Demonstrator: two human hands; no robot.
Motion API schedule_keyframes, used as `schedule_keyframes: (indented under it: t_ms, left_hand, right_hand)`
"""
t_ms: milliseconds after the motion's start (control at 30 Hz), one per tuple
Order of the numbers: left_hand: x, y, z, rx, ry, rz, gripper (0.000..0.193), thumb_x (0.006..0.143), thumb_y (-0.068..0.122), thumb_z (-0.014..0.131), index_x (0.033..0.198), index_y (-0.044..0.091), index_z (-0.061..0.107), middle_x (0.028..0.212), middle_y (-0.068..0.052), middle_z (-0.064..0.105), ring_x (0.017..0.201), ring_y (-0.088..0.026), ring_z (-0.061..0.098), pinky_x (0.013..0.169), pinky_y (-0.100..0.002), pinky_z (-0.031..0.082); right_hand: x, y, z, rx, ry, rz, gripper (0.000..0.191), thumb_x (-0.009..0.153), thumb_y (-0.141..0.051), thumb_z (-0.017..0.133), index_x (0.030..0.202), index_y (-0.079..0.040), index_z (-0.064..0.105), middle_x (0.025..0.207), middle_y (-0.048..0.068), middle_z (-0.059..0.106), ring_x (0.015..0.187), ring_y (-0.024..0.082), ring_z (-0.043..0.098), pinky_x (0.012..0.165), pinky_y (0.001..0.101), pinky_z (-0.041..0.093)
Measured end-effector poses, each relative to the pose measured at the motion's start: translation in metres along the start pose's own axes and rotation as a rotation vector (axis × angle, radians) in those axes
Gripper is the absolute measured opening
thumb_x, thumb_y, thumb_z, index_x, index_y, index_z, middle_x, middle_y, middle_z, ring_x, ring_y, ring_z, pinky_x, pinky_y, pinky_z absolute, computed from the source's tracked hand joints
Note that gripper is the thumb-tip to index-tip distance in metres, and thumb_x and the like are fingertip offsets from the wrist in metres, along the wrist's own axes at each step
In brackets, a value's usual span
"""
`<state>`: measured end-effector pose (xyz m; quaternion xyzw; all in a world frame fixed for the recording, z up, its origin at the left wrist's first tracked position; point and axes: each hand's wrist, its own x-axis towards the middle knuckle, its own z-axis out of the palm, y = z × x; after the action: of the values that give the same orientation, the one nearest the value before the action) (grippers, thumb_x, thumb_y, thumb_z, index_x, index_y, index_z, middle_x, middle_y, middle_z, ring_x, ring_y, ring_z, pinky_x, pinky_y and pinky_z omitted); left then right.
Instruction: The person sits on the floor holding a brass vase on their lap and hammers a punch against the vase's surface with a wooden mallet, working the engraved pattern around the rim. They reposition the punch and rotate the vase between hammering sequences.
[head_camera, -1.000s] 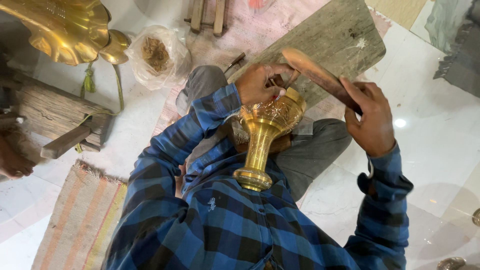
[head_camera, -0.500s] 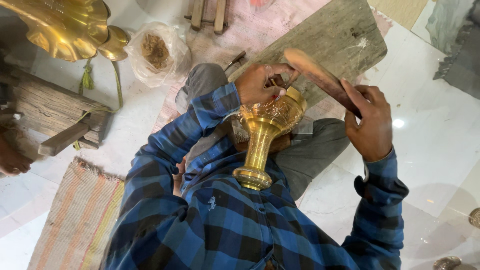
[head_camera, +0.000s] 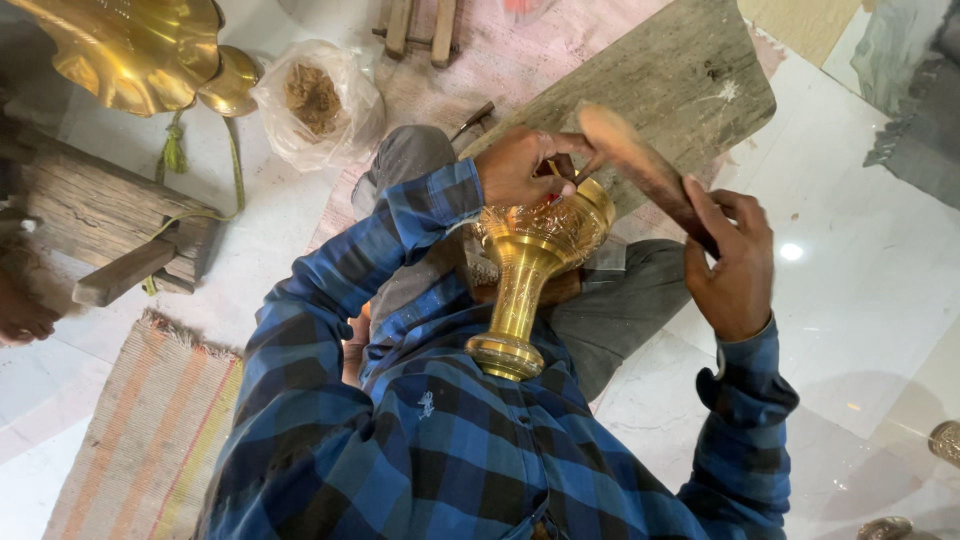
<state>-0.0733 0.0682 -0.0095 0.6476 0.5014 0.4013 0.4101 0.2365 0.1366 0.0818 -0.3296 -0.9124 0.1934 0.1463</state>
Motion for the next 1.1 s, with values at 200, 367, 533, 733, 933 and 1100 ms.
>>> schedule_keyframes:
  t_ms: [200, 367, 533, 733, 933, 1100]
  left_hand:
    - [0.001, -0.01, 0.003, 0.01, -0.034, -0.01, 0.051, 0.089, 0.016, 0.08, 0.136, 0.012, 0.063, 0.124, -0.011, 0.075, 0.104, -0.021, 0.077, 0.1, -0.041, 0.06]
    - [0.004, -0.009, 0.002, 0.035, -0.039, 0.046, 0.048, 0.089, 0.017, 0.083, 0.133, 0.009, 0.065, 0.135, -0.013, 0.069, 0.107, -0.024, 0.075, 0.102, -0.044, 0.055]
    - [0.004, -0.009, 0.002, 0.033, -0.07, 0.005, 0.052, 0.088, 0.017, 0.082, 0.136, 0.01, 0.063, 0.133, -0.011, 0.07, 0.104, -0.023, 0.076, 0.105, -0.043, 0.055]
    - [0.002, -0.009, 0.001, 0.083, -0.053, 0.076, 0.052, 0.087, 0.015, 0.084, 0.134, 0.009, 0.064, 0.137, -0.015, 0.067, 0.112, -0.028, 0.072, 0.103, -0.048, 0.053]
    - [0.001, -0.006, -0.002, 0.015, -0.133, 0.026, 0.052, 0.09, 0.014, 0.08, 0.139, 0.014, 0.064, 0.125, -0.009, 0.075, 0.11, -0.025, 0.075, 0.108, -0.048, 0.054]
    - [0.004, -0.005, -0.006, 0.042, -0.155, -0.007, 0.051, 0.093, 0.016, 0.079, 0.141, 0.014, 0.063, 0.125, -0.012, 0.073, 0.102, -0.021, 0.077, 0.103, -0.044, 0.056]
  right_hand:
    - [-0.011, 0.0, 0.009, 0.613, 0.17, 0.262, 0.067, 0.096, 0.005, 0.07, 0.157, -0.016, 0.052, 0.121, 0.012, 0.053, 0.11, 0.02, 0.056, 0.095, 0.0315, 0.051]
    - [-0.014, -0.002, 0.009, 0.418, 0.165, 0.139, 0.07, 0.095, 0.009, 0.069, 0.158, -0.017, 0.053, 0.132, 0.017, 0.057, 0.122, 0.027, 0.058, 0.107, 0.0353, 0.05]
    - [-0.019, -0.011, 0.0, 0.063, 0.062, 0.125, 0.072, 0.087, 0.012, 0.066, 0.153, -0.016, 0.061, 0.124, 0.019, 0.06, 0.115, 0.03, 0.061, 0.099, 0.0389, 0.053]
    - [-0.018, -0.021, 0.006, 0.518, 0.177, 0.242, 0.069, 0.091, 0.007, 0.067, 0.154, -0.02, 0.054, 0.138, 0.013, 0.058, 0.129, 0.025, 0.057, 0.11, 0.0352, 0.048]
    - [-0.028, -0.015, 0.011, 0.468, 0.167, 0.241, 0.065, 0.096, 0.006, 0.066, 0.154, -0.02, 0.056, 0.131, 0.013, 0.056, 0.123, 0.023, 0.057, 0.107, 0.0321, 0.05]
    - [-0.032, -0.018, 0.011, 0.128, 0.167, 0.22, 0.071, 0.09, 0.009, 0.069, 0.156, -0.017, 0.057, 0.122, 0.016, 0.056, 0.116, 0.027, 0.059, 0.106, 0.035, 0.05]
